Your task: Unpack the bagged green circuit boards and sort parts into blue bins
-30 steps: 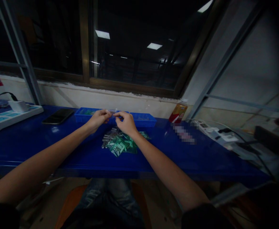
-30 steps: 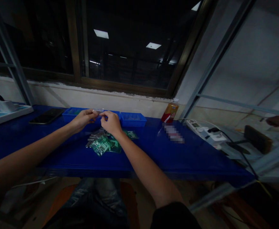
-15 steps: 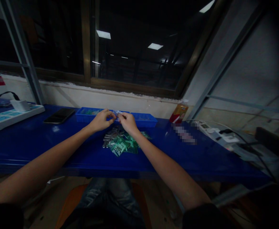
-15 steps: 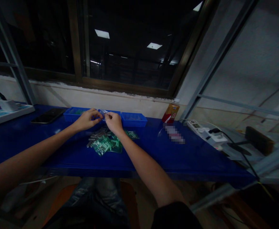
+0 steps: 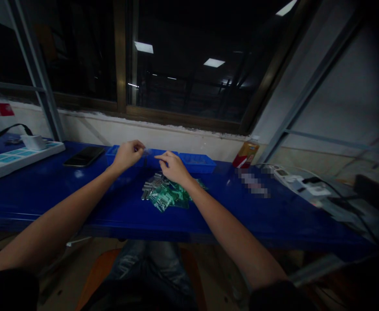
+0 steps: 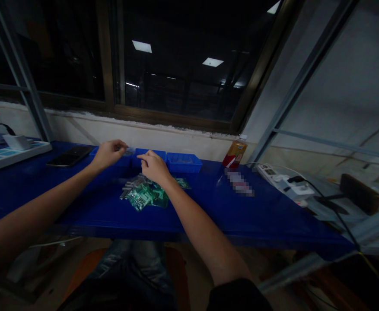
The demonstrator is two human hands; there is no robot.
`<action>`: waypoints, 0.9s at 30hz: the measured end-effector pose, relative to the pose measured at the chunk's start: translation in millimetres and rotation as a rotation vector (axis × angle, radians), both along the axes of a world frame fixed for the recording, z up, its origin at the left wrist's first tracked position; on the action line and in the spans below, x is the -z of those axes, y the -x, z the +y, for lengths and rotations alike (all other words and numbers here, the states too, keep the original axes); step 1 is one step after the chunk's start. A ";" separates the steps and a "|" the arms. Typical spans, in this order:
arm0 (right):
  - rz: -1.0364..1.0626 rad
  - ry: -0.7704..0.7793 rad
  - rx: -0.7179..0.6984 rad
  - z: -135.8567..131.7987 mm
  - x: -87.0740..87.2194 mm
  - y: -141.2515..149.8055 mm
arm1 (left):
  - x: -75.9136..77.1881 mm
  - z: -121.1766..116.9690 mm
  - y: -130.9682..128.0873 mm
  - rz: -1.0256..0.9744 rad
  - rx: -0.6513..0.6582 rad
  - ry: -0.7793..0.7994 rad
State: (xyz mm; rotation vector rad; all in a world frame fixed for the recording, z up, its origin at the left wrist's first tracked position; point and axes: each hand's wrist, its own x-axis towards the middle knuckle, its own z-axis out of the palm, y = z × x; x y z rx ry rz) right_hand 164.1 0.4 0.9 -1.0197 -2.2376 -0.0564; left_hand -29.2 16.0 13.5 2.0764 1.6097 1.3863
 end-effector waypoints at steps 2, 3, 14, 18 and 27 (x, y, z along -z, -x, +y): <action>-0.047 0.028 -0.005 1.2 -2.6 -2.7 | -3.9 3.0 17.2 0.111 -0.190 -0.178; -0.077 0.049 -0.008 1.7 -4.2 -4.6 | -5.1 4.1 25.8 0.137 -0.264 -0.218; -0.359 0.332 -0.019 -7.8 -13.4 -7.9 | 11.4 25.4 58.3 0.489 -0.185 0.101; -0.394 0.331 -0.001 -8.2 -12.9 -6.7 | 12.5 23.6 48.5 0.507 -0.164 0.106; -0.426 0.468 0.155 4.2 -14.2 -29.4 | 2.3 -2.8 -1.4 0.425 0.153 -0.179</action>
